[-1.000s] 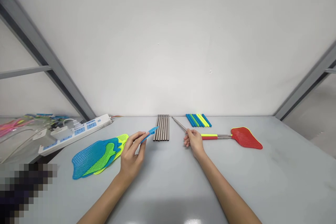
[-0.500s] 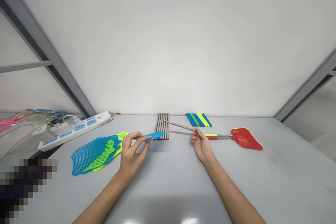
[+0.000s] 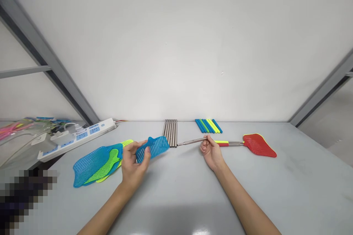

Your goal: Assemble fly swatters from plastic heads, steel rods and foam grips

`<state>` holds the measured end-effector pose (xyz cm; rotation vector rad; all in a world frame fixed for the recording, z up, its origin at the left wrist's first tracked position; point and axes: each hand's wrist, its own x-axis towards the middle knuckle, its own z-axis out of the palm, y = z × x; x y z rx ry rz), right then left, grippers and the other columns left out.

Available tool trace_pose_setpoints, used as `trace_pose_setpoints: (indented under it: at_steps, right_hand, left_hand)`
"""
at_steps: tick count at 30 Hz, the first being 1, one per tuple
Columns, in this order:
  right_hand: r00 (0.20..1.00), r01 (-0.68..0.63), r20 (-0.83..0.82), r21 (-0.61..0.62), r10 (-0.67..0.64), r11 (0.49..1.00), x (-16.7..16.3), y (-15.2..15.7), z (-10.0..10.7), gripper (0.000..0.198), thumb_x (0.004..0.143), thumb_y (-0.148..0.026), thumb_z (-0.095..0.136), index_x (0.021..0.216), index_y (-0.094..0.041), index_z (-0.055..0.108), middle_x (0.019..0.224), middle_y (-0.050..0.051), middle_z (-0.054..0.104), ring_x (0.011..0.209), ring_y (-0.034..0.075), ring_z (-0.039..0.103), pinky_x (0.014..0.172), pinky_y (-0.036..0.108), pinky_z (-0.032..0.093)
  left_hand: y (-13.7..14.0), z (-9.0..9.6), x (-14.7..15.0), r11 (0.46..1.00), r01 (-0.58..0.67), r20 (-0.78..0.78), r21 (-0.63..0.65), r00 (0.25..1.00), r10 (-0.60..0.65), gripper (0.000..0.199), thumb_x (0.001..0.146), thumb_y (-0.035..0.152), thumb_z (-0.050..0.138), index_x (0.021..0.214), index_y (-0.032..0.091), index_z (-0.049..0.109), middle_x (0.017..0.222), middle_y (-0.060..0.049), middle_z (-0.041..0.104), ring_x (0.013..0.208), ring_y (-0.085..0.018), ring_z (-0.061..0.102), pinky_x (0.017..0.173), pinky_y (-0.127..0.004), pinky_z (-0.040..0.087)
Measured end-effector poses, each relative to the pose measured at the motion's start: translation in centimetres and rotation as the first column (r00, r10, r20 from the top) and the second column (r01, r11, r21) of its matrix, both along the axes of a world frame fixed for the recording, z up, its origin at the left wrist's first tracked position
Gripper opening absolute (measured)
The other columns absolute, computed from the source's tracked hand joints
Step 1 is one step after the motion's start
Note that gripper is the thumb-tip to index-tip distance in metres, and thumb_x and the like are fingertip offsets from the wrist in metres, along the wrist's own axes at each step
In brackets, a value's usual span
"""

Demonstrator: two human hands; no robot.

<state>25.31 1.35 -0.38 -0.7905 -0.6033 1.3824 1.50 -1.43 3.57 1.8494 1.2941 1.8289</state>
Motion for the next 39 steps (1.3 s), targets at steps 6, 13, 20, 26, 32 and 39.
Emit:
trace_pose_setpoints:
  at_steps: [6, 13, 20, 26, 32, 39]
  right_hand:
    - [0.998, 0.006, -0.061, -0.01, -0.007, 1.0, 0.1, 0.3, -0.3, 0.01, 0.074, -0.03, 0.048, 0.071, -0.02, 0.049, 0.05, -0.004, 0.038, 0.042, 0.009, 0.036, 0.041, 0.023, 0.035]
    - [0.967, -0.042, -0.252, 0.002, 0.041, 0.999, 0.2, 0.4, -0.6, 0.007, 0.072, -0.025, 0.053, 0.069, -0.018, 0.052, 0.049, -0.004, 0.043, 0.042, 0.007, 0.038, 0.04, 0.021, 0.033]
    - [0.96, -0.044, -0.278, 0.009, 0.044, 0.999, 0.1, 0.6, -0.7, 0.008, 0.073, -0.024, 0.052, 0.069, -0.017, 0.053, 0.048, -0.004, 0.044, 0.042, 0.007, 0.038, 0.039, 0.021, 0.032]
    - [0.973, -0.026, -0.231, 0.006, 0.026, 1.0, 0.1, 0.5, -0.7, 0.01, 0.071, -0.028, 0.053, 0.069, -0.018, 0.053, 0.047, -0.004, 0.046, 0.04, 0.008, 0.039, 0.041, 0.023, 0.032]
    - [0.974, -0.008, -0.226, 0.011, 0.011, 1.0, 0.1, 0.5, -0.6, 0.012, 0.071, -0.03, 0.053, 0.069, -0.019, 0.052, 0.047, -0.004, 0.047, 0.04, 0.008, 0.039, 0.041, 0.023, 0.032]
    - [0.964, -0.025, -0.265, -0.004, 0.023, 1.0, 0.0, 0.5, -0.5, 0.011, 0.071, -0.028, 0.054, 0.068, -0.018, 0.052, 0.045, -0.004, 0.047, 0.04, 0.007, 0.039, 0.04, 0.021, 0.032]
  left_hand:
    - [0.5, 0.5, -0.4, 0.975, 0.022, 0.26, -0.22, 0.965, 0.037, 0.028, 0.069, 0.024, 0.056, 0.092, 0.02, 0.041, 0.065, 0.003, 0.05, 0.062, -0.009, 0.051, 0.057, -0.019, 0.04]
    - [0.6, 0.3, -0.2, 0.961, 0.039, 0.257, -0.274, 0.966, 0.034, 0.019, 0.065, 0.027, 0.06, 0.077, 0.018, 0.048, 0.06, 0.005, 0.042, 0.056, -0.007, 0.042, 0.053, -0.016, 0.034]
    - [0.8, -0.1, -0.5, 0.955, 0.104, 0.186, -0.277, 0.981, -0.053, 0.019, 0.062, 0.031, 0.061, 0.069, 0.018, 0.051, 0.066, 0.003, 0.049, 0.064, -0.011, 0.047, 0.058, -0.018, 0.037]
    - [0.3, 0.0, 0.0, 0.856, 0.262, 0.23, -0.446, 0.958, -0.174, 0.029, 0.067, 0.044, 0.053, 0.06, 0.016, 0.047, 0.051, 0.005, 0.041, 0.048, -0.008, 0.038, 0.045, -0.017, 0.031]
    - [0.3, -0.9, 0.5, 0.554, 0.633, 0.462, -0.541, 0.774, -0.433, 0.05, 0.052, 0.065, 0.051, 0.061, 0.017, 0.042, 0.044, 0.008, 0.033, 0.037, -0.004, 0.025, 0.036, -0.016, 0.02]
    - [0.2, -0.6, 1.2, 0.447, 0.62, 0.369, -0.645, 0.765, -0.529, 0.036, 0.061, 0.049, 0.056, 0.064, 0.015, 0.046, 0.05, 0.006, 0.038, 0.043, -0.005, 0.031, 0.04, -0.016, 0.024]
